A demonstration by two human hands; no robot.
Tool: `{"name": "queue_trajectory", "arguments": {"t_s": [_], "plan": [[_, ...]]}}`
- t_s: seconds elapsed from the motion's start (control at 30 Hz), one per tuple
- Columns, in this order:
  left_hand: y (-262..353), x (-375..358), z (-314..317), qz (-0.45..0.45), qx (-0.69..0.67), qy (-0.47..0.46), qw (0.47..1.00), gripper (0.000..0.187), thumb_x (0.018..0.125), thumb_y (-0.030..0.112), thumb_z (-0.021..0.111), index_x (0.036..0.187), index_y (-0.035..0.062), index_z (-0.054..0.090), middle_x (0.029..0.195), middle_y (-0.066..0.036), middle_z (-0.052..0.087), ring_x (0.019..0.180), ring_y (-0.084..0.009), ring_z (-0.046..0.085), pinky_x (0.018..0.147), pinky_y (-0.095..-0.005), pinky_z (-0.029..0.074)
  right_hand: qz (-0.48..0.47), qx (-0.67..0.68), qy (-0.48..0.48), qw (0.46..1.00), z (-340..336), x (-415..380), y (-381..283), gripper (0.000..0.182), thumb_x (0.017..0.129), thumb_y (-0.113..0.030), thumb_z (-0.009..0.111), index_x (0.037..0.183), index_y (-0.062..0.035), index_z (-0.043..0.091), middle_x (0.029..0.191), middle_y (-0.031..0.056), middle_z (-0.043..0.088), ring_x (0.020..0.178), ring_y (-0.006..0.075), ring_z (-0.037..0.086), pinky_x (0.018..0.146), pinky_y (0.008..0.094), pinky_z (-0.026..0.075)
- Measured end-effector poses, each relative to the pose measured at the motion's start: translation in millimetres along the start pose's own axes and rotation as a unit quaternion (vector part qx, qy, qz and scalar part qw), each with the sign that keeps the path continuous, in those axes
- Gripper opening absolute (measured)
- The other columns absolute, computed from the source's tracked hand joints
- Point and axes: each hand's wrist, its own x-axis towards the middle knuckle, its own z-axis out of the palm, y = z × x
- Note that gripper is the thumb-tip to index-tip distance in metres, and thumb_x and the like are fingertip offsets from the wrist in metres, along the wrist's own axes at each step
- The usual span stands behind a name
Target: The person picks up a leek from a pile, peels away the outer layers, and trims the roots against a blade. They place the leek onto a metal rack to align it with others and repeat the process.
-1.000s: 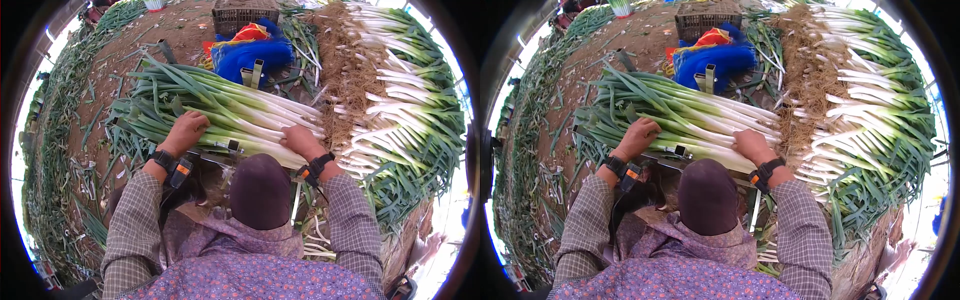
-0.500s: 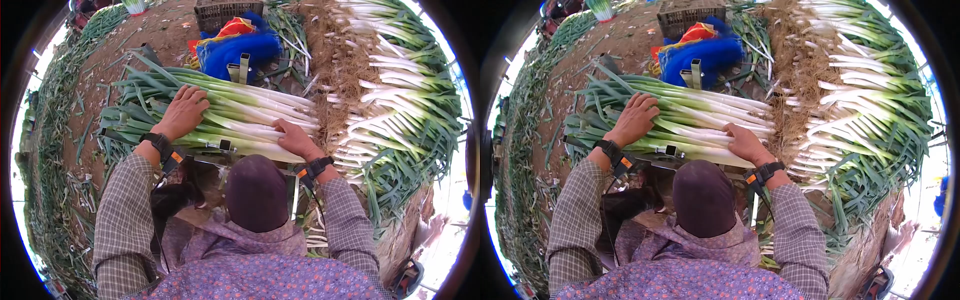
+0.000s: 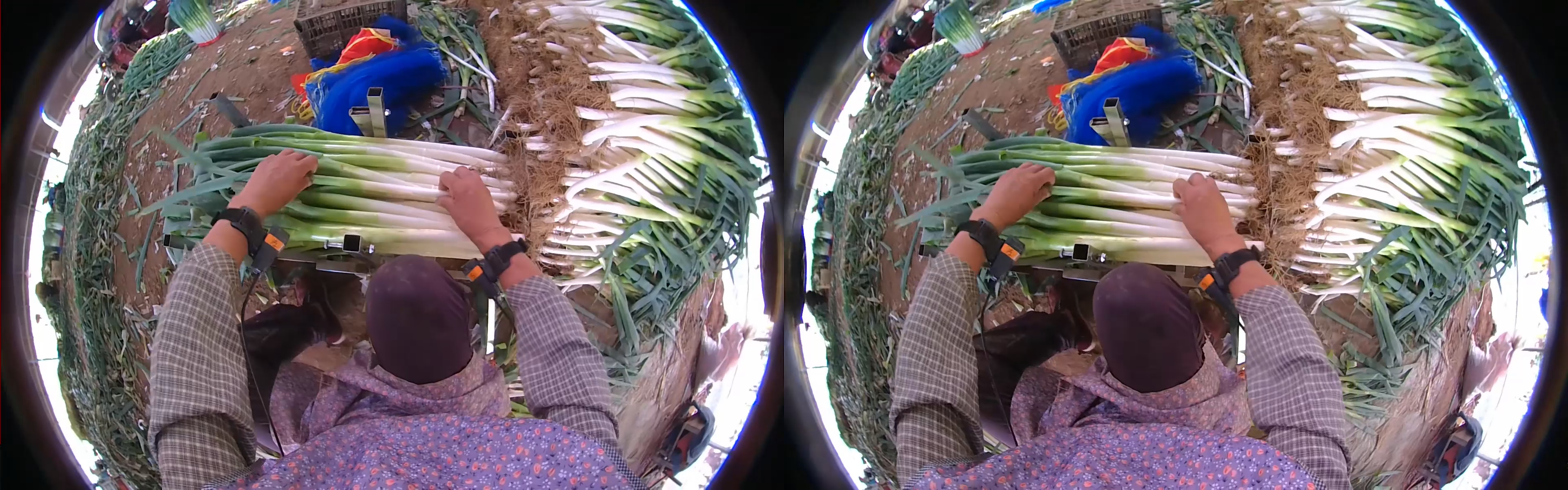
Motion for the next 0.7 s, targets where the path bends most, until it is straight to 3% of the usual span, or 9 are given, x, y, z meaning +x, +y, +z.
{"name": "queue_trajectory", "arguments": {"t_s": [0.07, 0.1, 0.17, 0.3, 0.43, 0.53, 0.57, 0.67, 0.7], "plan": [[-2.1, -2.2, 16.5, 0.024, 0.038, 0.087, 0.995, 0.019, 0.08, 0.017, 0.062, 0.098, 0.0114, 0.059, 0.094, -0.008, 0.06, 0.097, -0.0291, 0.058, 0.08, -0.0416, 0.048, 0.03, 0.001, 0.016, 0.999, 8.1, 0.2, -0.2, 0.013, 0.072, -0.01, 0.065, 0.083, -0.0064, 0.059, 0.082, 0.0122, 0.056, 0.085, 0.0343, 0.054, 0.076, 0.045, 0.045], [3.6, -3.2, 14.6, 0.015, 0.031, 0.027, 0.999, 0.018, 0.08, 0.016, 0.063, 0.097, 0.0112, 0.06, 0.096, -0.008, 0.059, 0.099, -0.028, 0.057, 0.082, -0.0405, 0.048, 0.024, -0.012, 0.005, 1.0, 8.2, -3.9, -1.4, 0.012, 0.072, -0.011, 0.065, 0.082, -0.0072, 0.06, 0.082, 0.0116, 0.056, 0.085, 0.0341, 0.054, 0.076, 0.045, 0.045], [5.3, -10.7, 29.8, 0.015, 0.01, 0.013, 1.0, 0.018, 0.079, 0.016, 0.062, 0.096, 0.0111, 0.061, 0.095, -0.008, 0.059, 0.098, -0.0279, 0.057, 0.082, -0.0407, 0.048, 0.012, -0.034, -0.018, 0.999, 7.7, -14.7, -5.9, 0.01, 0.073, -0.013, 0.064, 0.081, -0.0087, 0.061, 0.081, 0.0102, 0.056, 0.085, 0.0337, 0.054, 0.075, 0.0449, 0.045], [10.9, -17.6, 42.3, -0.029, -0.055, 0.046, 0.997, 0.012, 0.079, 0.015, 0.061, 0.09, 0.0099, 0.063, 0.09, -0.008, 0.059, 0.094, -0.029, 0.057, 0.081, -0.0414, 0.048, 0.024, -0.11, -0.014, 0.994, 6.2, -24.2, -11.1, 0.011, 0.073, -0.019, 0.065, 0.081, -0.012, 0.065, 0.081, 0.0076, 0.058, 0.084, 0.0345, 0.056, 0.068, 0.0458, 0.045], [21.8, -31.8, 37.6, -0.06, -0.105, 0.028, 0.992, 0.007, 0.08, 0.014, 0.059, 0.082, 0.0096, 0.064, 0.081, -0.009, 0.059, 0.089, -0.03, 0.058, 0.078, -0.0425, 0.048, 0.123, 0.005, -0.179, 0.976, -3.5, -18.7, -6.4, 0.013, 0.071, -0.019, 0.068, 0.076, -0.0082, 0.065, 0.077, 0.0115, 0.06, 0.082, 0.0343, 0.06, 0.071, 0.044, 0.047], [28.4, -38.4, 45.6, -0.051, -0.152, 0.066, 0.985, 0.008, 0.081, 0.015, 0.058, 0.079, 0.0092, 0.064, 0.076, -0.008, 0.058, 0.085, -0.0304, 0.058, 0.075, -0.0435, 0.048, 0.154, 0.021, -0.19, 0.969, -5.5, -12.0, -11.3, 0.015, 0.075, -0.021, 0.069, 0.08, -0.0083, 0.063, 0.083, 0.0135, 0.062, 0.085, 0.0348, 0.061, 0.071, 0.0447, 0.048], [27.8, -39.1, 49.2, -0.054, -0.152, 0.068, 0.985, 0.006, 0.08, 0.014, 0.059, 0.08, 0.0088, 0.062, 0.08, -0.009, 0.059, 0.085, -0.031, 0.058, 0.075, -0.0433, 0.048, 0.121, -0.004, -0.115, 0.986, 2.1, -10.6, -17.8, 0.022, 0.074, -0.024, 0.072, 0.088, -0.0098, 0.063, 0.084, 0.012, 0.063, 0.085, 0.0341, 0.062, 0.072, 0.0439, 0.049], [32.9, -39.5, 45.0, -0.063, -0.15, 0.095, 0.982, 0.005, 0.08, 0.013, 0.06, 0.081, 0.0083, 0.061, 0.084, -0.009, 0.06, 0.086, -0.032, 0.058, 0.074, -0.0431, 0.048, -0.04, -0.067, 0.015, 0.997, 37.0, -2.6, -25.2, 0.02, 0.075, -0.02, 0.067, 0.092, -0.0102, 0.062, 0.086, 0.0143, 0.061, 0.084, 0.0353, 0.061, 0.074, 0.0456, 0.049], [34.8, -38.9, 46.3, -0.069, -0.155, 0.096, 0.981, 0.004, 0.08, 0.012, 0.059, 0.081, 0.008, 0.06, 0.084, -0.01, 0.06, 0.086, -0.0323, 0.058, 0.074, -0.0428, 0.048, -0.048, -0.072, -0.011, 0.996, 46.1, 1.6, -26.8, 0.019, 0.075, -0.018, 0.066, 0.092, -0.0102, 0.061, 0.087, 0.0144, 0.061, 0.085, 0.0351, 0.06, 0.074, 0.0457, 0.049]]}}
